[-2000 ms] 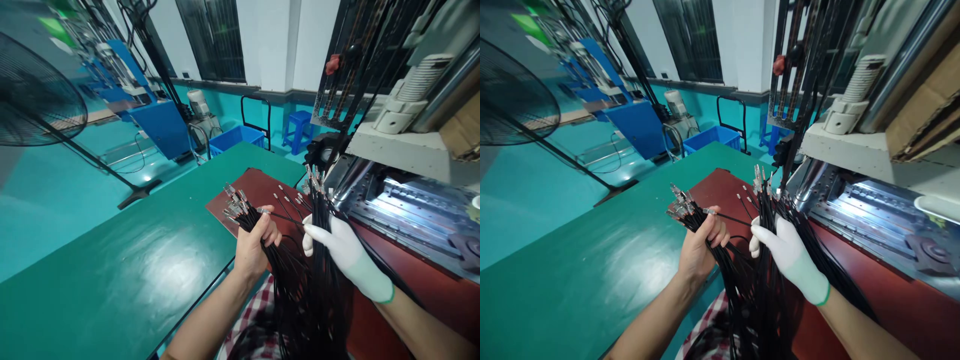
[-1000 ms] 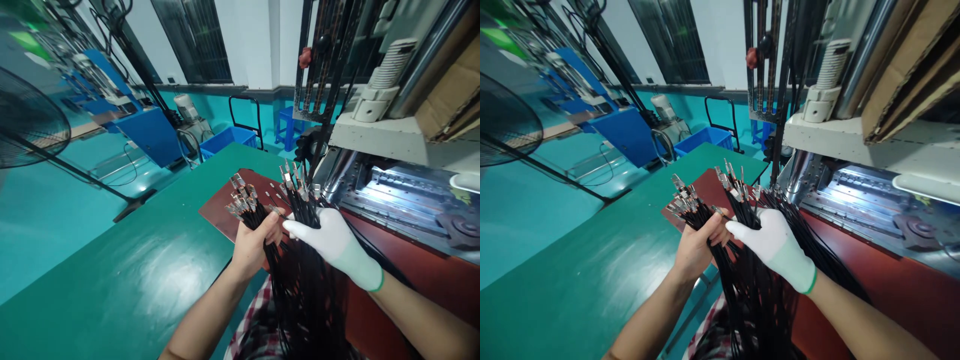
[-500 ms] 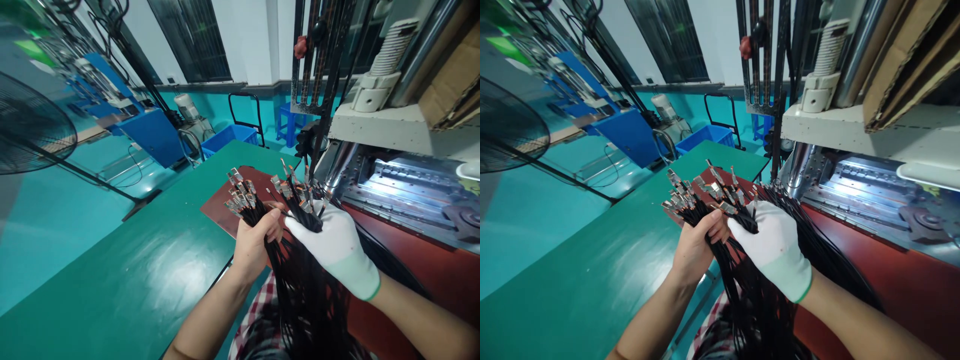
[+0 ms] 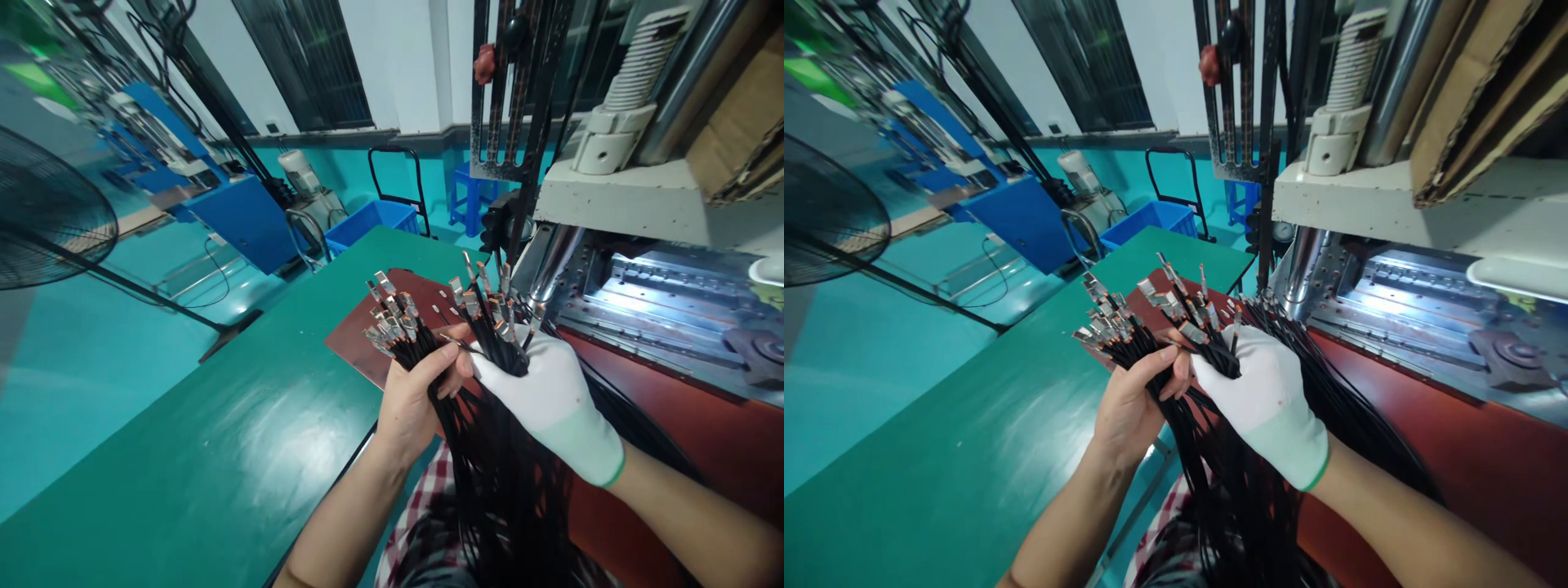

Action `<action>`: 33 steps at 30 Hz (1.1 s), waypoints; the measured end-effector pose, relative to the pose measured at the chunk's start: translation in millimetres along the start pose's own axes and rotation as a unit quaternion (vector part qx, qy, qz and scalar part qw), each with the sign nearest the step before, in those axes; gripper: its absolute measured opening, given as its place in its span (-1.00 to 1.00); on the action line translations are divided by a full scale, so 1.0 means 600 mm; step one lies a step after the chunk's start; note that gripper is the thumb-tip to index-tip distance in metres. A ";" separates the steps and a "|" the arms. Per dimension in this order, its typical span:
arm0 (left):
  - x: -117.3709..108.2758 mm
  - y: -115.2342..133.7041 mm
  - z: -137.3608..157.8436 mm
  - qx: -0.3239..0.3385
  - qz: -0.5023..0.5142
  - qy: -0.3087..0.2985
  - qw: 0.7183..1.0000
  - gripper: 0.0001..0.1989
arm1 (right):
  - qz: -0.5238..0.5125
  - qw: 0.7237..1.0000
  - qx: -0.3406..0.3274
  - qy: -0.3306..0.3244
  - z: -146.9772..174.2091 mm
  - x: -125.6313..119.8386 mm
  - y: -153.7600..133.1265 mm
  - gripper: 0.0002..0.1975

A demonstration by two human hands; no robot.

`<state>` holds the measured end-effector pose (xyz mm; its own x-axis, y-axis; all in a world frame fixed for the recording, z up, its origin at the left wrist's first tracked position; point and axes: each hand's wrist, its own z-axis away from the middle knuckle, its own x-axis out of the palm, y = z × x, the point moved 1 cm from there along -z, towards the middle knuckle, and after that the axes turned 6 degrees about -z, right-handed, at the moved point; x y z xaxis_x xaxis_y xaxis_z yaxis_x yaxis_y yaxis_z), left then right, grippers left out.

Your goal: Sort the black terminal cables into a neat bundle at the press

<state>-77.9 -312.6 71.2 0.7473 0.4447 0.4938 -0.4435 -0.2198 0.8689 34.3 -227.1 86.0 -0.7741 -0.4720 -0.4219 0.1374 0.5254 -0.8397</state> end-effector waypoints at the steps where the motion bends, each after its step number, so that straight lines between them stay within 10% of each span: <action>1: 0.001 0.000 0.000 0.005 -0.001 0.001 1.000 -0.90 | 0.002 1.000 -0.004 0.001 0.000 0.000 0.000 -0.91; 33: 0.004 -0.009 0.004 0.027 -0.014 0.055 0.998 -0.83 | 0.028 1.000 -0.007 0.004 0.006 0.000 -0.001 -0.86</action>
<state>-72.7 -312.4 67.9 0.6986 0.5429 0.4662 -0.3944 -0.2514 0.8839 36.4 -229.7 85.3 -0.7698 -0.4358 -0.4664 0.1729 0.5609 -0.8096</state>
